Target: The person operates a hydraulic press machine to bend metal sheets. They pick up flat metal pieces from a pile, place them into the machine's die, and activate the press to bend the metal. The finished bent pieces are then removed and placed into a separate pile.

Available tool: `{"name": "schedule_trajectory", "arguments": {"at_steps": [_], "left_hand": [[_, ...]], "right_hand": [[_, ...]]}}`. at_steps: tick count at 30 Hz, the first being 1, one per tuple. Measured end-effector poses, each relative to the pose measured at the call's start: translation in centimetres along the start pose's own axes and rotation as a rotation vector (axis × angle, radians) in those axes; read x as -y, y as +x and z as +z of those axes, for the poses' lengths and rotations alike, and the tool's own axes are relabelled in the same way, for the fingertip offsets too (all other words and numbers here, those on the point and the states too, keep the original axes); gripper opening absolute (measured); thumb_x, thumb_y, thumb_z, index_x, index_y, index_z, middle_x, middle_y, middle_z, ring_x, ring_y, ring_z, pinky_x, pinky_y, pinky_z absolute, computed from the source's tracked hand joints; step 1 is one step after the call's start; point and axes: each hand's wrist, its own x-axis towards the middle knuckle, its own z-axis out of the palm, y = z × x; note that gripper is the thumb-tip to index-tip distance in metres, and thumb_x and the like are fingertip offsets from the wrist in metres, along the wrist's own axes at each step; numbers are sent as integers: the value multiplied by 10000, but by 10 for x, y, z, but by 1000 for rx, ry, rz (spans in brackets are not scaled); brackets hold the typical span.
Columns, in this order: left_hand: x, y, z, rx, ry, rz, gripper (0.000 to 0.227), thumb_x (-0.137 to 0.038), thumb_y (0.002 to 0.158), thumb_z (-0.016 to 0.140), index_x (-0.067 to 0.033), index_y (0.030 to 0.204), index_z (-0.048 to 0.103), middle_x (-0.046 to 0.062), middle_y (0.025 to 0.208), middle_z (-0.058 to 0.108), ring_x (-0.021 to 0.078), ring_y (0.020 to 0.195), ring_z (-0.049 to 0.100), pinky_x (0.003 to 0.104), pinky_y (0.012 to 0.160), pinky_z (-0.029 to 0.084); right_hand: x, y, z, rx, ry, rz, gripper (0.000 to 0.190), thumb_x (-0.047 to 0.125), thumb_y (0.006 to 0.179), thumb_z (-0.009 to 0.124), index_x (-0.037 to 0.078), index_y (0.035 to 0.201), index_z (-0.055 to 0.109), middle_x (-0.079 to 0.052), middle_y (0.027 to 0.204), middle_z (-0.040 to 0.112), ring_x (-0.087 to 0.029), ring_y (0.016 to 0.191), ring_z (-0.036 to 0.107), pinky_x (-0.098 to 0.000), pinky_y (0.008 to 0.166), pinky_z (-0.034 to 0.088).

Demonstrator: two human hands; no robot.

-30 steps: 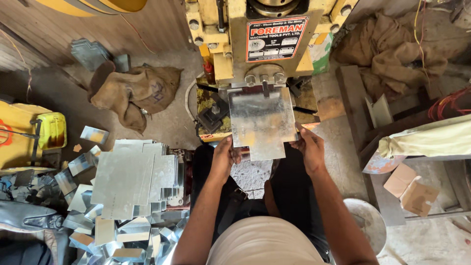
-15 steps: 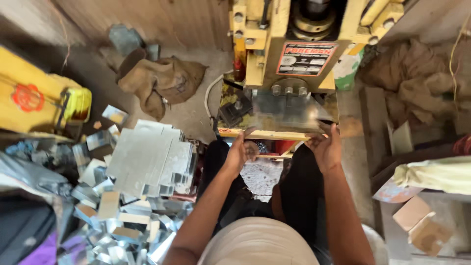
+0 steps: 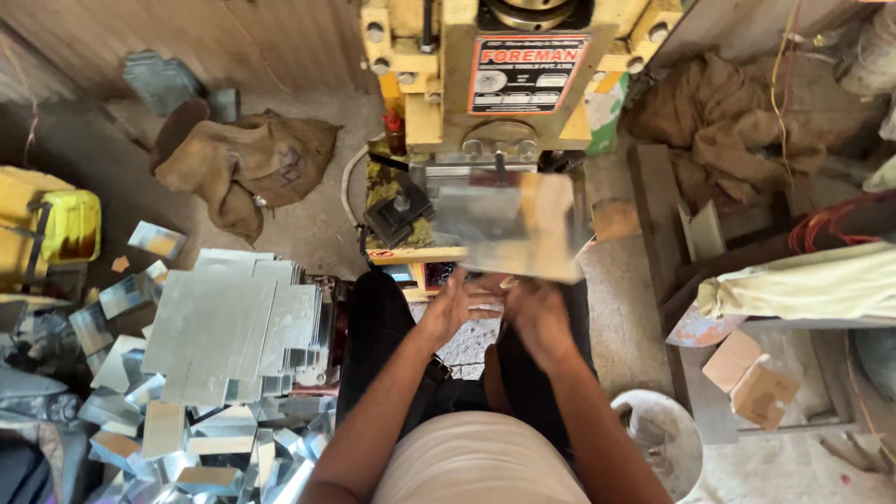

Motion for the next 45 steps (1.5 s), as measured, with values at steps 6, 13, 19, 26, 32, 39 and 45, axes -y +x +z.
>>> {"name": "schedule_trajectory", "arguments": {"at_steps": [6, 13, 19, 26, 32, 39, 45], "left_hand": [[-9, 17, 13, -589, 178, 23, 694, -156, 927, 657, -175, 1526, 307, 131, 1348, 602, 319, 1106, 667, 484, 752, 629], [-20, 11, 12, -732, 153, 58, 443, -117, 991, 619, -42, 1376, 413, 152, 1257, 630, 295, 930, 731, 441, 713, 660], [-20, -3, 2, -875, 257, -56, 415, -178, 1018, 526, -99, 1403, 390, 162, 795, 702, 235, 586, 695, 343, 558, 595], [-27, -16, -17, -634, 426, 56, 313, -153, 1077, 502, 8, 1325, 604, 37, 634, 565, 104, 483, 520, 265, 436, 379], [-33, -3, -15, -678, 335, 3, 326, -250, 1067, 466, -16, 1249, 601, 51, 683, 631, 146, 533, 612, 267, 469, 432], [-37, -3, -12, -639, 243, -3, 586, -519, 1084, 314, -33, 1122, 639, 66, 693, 639, 158, 556, 628, 281, 505, 475], [-46, -8, -11, -688, 307, -68, 659, -623, 1035, 261, -105, 1255, 605, 69, 731, 663, 153, 541, 598, 285, 468, 428]], "right_hand": [[36, -60, 14, 325, -299, 290, 292, 144, 891, 689, -26, 1127, 718, -145, 967, 793, -242, 874, 768, -374, 836, 609], [65, 4, -37, -254, -733, -297, 354, 110, 1020, 625, -10, 1351, 587, -76, 1051, 720, -142, 958, 658, -291, 874, 525], [49, 20, -34, -250, -604, 59, 611, 75, 924, 662, 43, 1502, 470, -42, 760, 653, -125, 593, 563, -279, 574, 485], [33, 49, -49, -292, -605, -60, 510, 74, 963, 637, 12, 1464, 561, 20, 733, 578, -69, 611, 502, -245, 582, 465], [21, 71, -70, -323, -451, -38, 428, 211, 1031, 592, -17, 1390, 633, 25, 789, 599, -76, 654, 509, -255, 576, 420], [26, 71, -72, -314, -278, 3, 485, 421, 1099, 457, -29, 1076, 636, -62, 893, 666, -149, 723, 577, -317, 616, 434], [40, 67, -51, -304, -179, -6, 621, 526, 1062, 385, -34, 1289, 525, -93, 1020, 705, -205, 910, 657, -346, 815, 530]]}}
